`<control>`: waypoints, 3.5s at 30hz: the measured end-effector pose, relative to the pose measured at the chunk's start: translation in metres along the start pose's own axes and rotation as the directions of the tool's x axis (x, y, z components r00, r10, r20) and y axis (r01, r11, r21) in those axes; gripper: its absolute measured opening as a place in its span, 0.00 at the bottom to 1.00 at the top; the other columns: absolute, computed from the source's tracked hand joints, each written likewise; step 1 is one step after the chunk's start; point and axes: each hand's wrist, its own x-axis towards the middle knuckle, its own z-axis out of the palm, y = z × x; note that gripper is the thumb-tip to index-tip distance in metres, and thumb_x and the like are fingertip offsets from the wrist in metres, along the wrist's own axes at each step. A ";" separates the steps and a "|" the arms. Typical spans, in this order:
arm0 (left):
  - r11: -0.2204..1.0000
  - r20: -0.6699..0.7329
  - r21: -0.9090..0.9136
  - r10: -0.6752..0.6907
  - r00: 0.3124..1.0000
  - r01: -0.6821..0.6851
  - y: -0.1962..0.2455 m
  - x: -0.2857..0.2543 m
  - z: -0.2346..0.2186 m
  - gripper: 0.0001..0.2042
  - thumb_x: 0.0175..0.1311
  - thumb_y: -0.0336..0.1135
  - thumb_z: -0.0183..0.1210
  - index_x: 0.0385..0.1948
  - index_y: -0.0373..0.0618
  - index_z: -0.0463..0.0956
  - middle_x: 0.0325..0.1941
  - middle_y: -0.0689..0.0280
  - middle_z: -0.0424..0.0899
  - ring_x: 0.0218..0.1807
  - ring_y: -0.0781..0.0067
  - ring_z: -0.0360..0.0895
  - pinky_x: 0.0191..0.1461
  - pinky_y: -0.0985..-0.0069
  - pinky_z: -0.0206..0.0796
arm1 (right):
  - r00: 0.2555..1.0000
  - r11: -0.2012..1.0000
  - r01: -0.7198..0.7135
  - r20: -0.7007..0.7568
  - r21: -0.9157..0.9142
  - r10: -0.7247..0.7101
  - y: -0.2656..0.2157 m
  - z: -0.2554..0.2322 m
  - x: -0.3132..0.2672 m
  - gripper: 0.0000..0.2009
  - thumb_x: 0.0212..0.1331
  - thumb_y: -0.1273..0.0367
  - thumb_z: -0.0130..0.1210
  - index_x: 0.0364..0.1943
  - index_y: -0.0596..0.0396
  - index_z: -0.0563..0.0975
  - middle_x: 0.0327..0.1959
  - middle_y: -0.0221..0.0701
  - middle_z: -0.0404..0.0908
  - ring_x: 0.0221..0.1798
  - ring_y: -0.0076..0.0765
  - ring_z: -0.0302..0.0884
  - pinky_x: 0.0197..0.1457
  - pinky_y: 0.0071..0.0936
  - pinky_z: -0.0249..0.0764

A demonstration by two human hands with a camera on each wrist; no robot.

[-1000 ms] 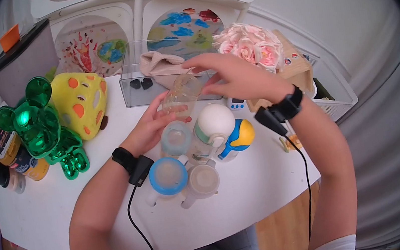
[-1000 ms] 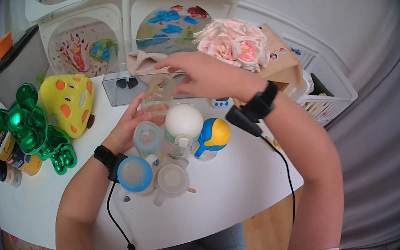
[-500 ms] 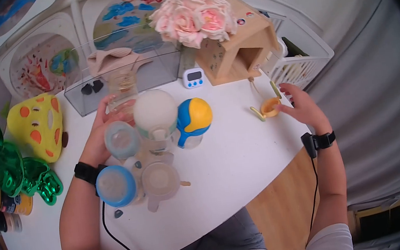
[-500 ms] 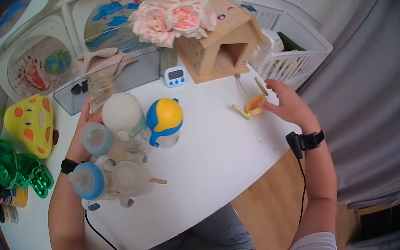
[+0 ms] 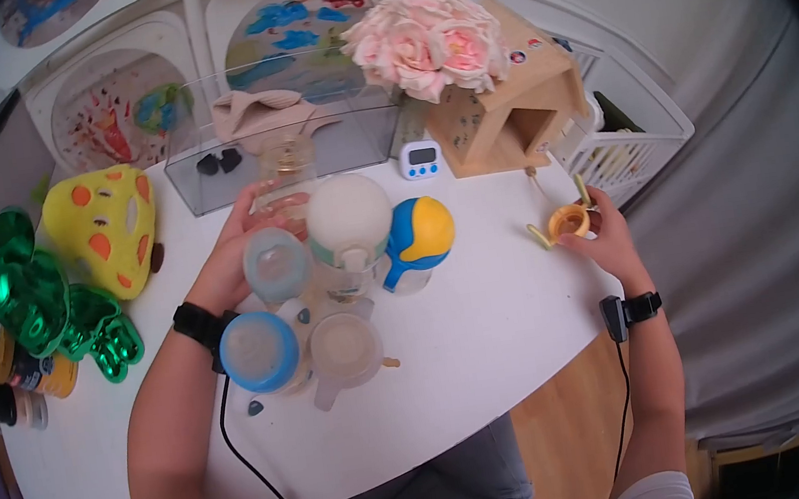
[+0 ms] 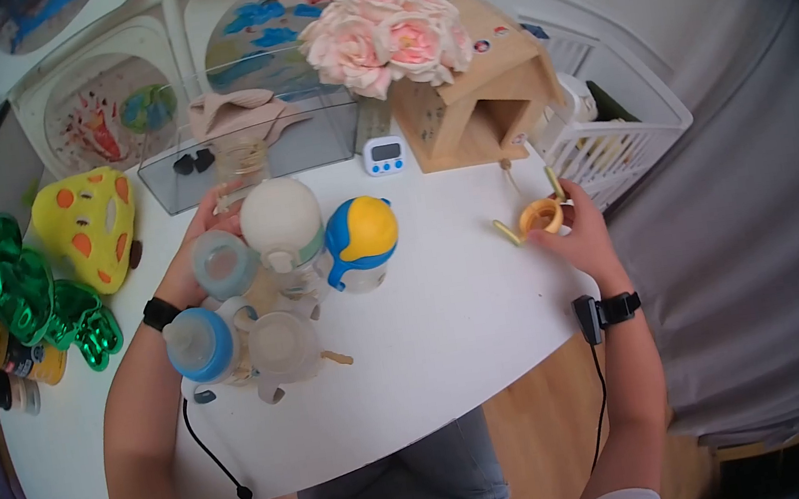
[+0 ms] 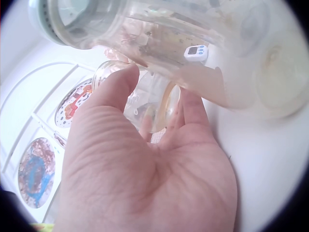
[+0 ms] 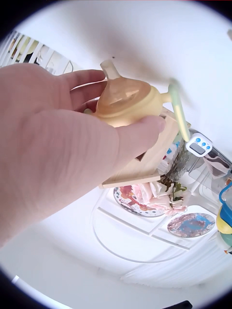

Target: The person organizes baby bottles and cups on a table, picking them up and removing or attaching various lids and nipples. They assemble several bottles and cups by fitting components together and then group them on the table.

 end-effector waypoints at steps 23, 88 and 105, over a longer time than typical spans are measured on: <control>0.996 0.115 -0.093 0.020 0.993 -0.009 -0.004 0.002 -0.006 0.26 0.80 0.32 0.58 0.73 0.49 0.58 0.73 0.48 0.74 0.69 0.50 0.82 0.72 0.58 0.77 | 0.906 0.891 0.418 -0.004 0.177 -0.424 -0.277 0.001 0.083 0.40 0.58 0.59 0.76 0.72 0.60 0.71 0.66 0.42 0.77 0.65 0.40 0.82 0.68 0.37 0.78; 0.998 0.238 -0.059 -0.024 0.971 0.039 -0.002 0.000 -0.007 0.39 0.81 0.69 0.43 0.80 0.46 0.59 0.64 0.54 0.82 0.57 0.67 0.85 0.64 0.69 0.78 | 0.464 0.647 0.456 0.458 0.611 -0.759 -0.229 0.157 0.154 0.33 0.50 0.83 0.69 0.66 0.49 0.80 0.72 0.36 0.78 0.77 0.41 0.73 0.75 0.38 0.74; 0.982 0.172 -0.188 -0.003 0.985 0.036 -0.007 0.006 -0.009 0.36 0.83 0.62 0.48 0.81 0.48 0.56 0.63 0.59 0.80 0.59 0.74 0.77 0.65 0.72 0.71 | 0.530 0.703 0.373 0.482 0.605 -0.697 -0.220 0.168 0.160 0.26 0.60 0.82 0.67 0.65 0.55 0.79 0.74 0.41 0.75 0.74 0.39 0.75 0.76 0.35 0.75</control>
